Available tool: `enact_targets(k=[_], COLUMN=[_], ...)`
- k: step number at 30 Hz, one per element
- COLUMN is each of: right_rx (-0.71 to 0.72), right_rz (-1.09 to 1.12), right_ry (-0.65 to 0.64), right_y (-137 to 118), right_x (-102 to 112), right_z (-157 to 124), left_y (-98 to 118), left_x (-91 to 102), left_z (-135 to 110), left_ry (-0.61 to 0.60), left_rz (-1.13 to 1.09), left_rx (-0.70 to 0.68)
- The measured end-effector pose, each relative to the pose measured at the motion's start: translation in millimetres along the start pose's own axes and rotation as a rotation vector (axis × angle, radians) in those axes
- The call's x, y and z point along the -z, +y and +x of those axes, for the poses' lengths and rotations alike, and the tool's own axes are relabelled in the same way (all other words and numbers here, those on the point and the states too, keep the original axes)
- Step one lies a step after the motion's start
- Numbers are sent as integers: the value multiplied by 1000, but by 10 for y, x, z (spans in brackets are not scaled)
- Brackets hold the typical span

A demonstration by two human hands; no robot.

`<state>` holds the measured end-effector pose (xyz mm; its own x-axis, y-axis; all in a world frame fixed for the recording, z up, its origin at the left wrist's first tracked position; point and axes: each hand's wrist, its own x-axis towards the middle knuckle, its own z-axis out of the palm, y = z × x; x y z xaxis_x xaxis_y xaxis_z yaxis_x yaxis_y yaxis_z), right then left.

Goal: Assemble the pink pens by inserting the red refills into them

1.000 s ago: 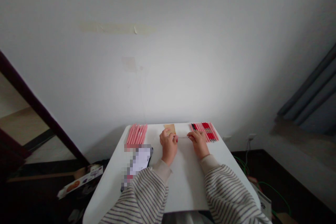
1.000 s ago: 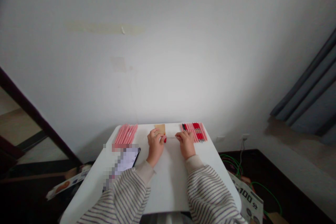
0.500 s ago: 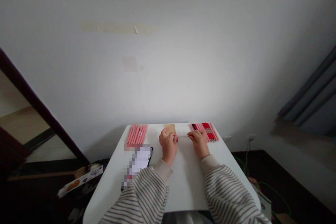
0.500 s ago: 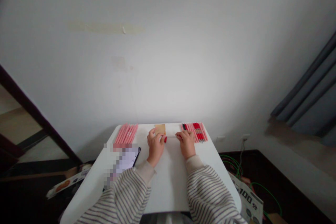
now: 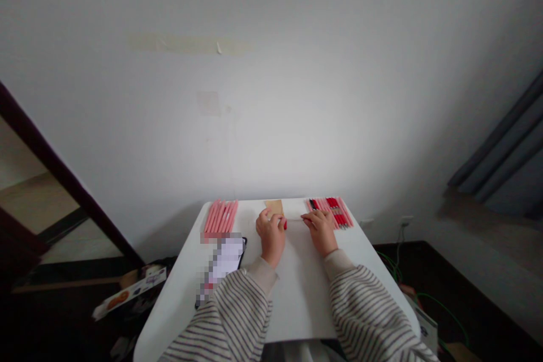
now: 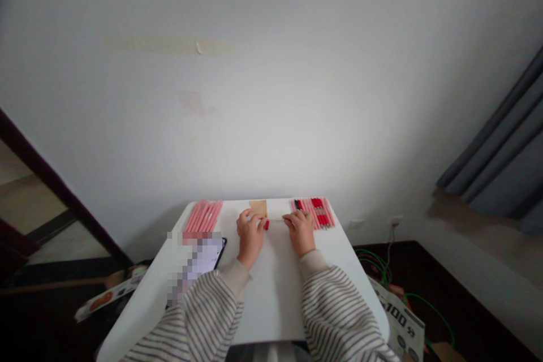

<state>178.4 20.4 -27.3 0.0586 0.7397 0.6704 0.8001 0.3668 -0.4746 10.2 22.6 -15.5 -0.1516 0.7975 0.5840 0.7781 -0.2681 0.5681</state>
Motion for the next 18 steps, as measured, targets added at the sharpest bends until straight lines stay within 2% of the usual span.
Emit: enact_targets(k=[6, 9, 18], right_rx=[-55, -72, -72], right_rz=[-44, -58, -52], right_ry=[67, 95, 91], right_y=[45, 57, 54], right_x=[-6, -2, -7], right_z=[8, 13, 3], left_y=[18, 69, 130], left_x=[46, 107, 154], left_z=[-15, -34, -62], left_ry=[-34, -87, -145], left_rz=[96, 174, 291], left_rx=[-17, -38, -84])
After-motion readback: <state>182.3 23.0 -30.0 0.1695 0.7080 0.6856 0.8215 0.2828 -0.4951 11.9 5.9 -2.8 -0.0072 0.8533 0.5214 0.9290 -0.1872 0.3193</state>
